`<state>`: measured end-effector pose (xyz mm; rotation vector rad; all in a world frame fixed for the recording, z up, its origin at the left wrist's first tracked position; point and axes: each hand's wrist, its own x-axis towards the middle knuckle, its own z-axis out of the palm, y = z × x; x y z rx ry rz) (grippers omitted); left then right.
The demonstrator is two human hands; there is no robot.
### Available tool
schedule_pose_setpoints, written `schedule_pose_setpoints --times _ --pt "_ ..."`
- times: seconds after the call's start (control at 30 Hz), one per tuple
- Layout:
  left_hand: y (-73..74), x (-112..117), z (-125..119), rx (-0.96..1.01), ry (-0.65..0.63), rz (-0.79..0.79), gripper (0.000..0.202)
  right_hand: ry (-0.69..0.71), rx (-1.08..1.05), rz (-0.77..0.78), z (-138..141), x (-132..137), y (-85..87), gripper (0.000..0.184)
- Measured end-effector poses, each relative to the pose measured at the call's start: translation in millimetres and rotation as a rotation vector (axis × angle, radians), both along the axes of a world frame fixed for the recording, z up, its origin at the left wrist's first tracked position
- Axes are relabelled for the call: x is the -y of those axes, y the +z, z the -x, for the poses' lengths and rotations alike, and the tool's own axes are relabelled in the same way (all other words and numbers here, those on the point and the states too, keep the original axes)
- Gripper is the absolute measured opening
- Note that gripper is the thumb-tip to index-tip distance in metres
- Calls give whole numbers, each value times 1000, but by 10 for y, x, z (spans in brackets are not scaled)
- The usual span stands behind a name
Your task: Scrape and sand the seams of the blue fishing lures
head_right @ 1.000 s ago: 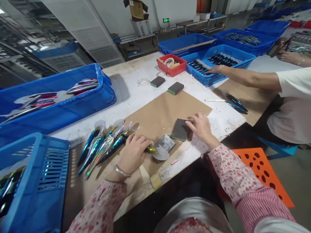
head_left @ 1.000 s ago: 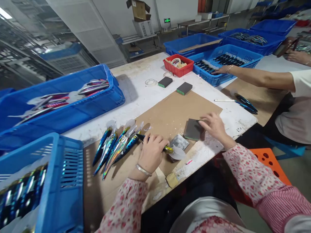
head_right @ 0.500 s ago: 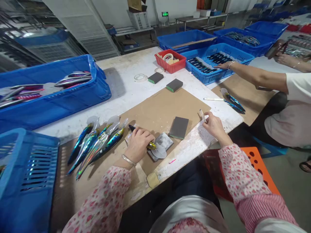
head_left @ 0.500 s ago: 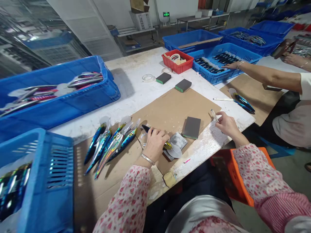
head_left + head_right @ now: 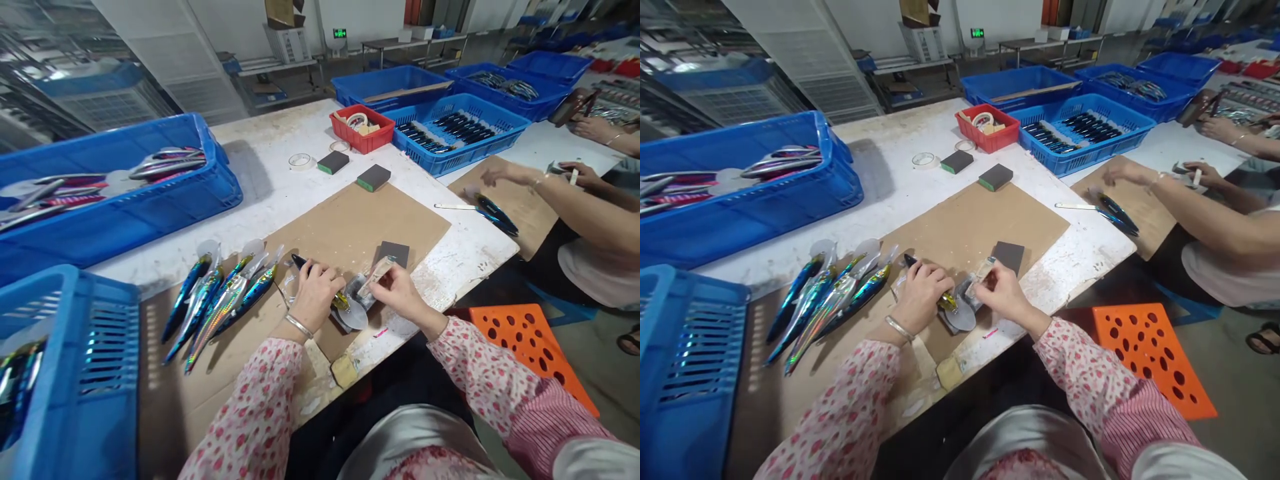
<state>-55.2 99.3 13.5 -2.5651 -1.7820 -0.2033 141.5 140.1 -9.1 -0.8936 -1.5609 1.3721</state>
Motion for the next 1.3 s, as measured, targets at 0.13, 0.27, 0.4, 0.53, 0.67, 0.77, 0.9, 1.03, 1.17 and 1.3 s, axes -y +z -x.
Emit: schedule_pose_setpoints --times 0.13,0.27,0.4,0.53,0.67,0.77,0.9,1.03,1.17,1.3 --pt "10 -4 -24 -14 10 3 32 41 146 -264 -39 -12 15 6" --pt "30 -5 -47 -22 22 -6 31 195 239 -420 -88 -50 59 19" --pt "30 2 -47 -4 23 -9 33 136 185 -299 -139 -50 57 26" --pt "16 5 -38 13 24 -11 34 242 106 -35 -240 -19 112 55" --pt "22 4 -34 13 24 2 33 372 2 137 -325 6 173 38" --pt "28 4 -28 4 25 14 32 489 -159 266 -352 19 172 37" --pt "7 7 -12 -8 30 6 32 429 -135 167 -335 39 117 34" --pt "-16 14 -8 -18 29 0 34 233 -33 33 -251 65 67 35" --pt "0 18 -20 -19 34 1 33 352 -3 5 -143 94 59 37" --pt "25 20 -31 6 27 10 30 198 19 -78 -53 122 -3 22"
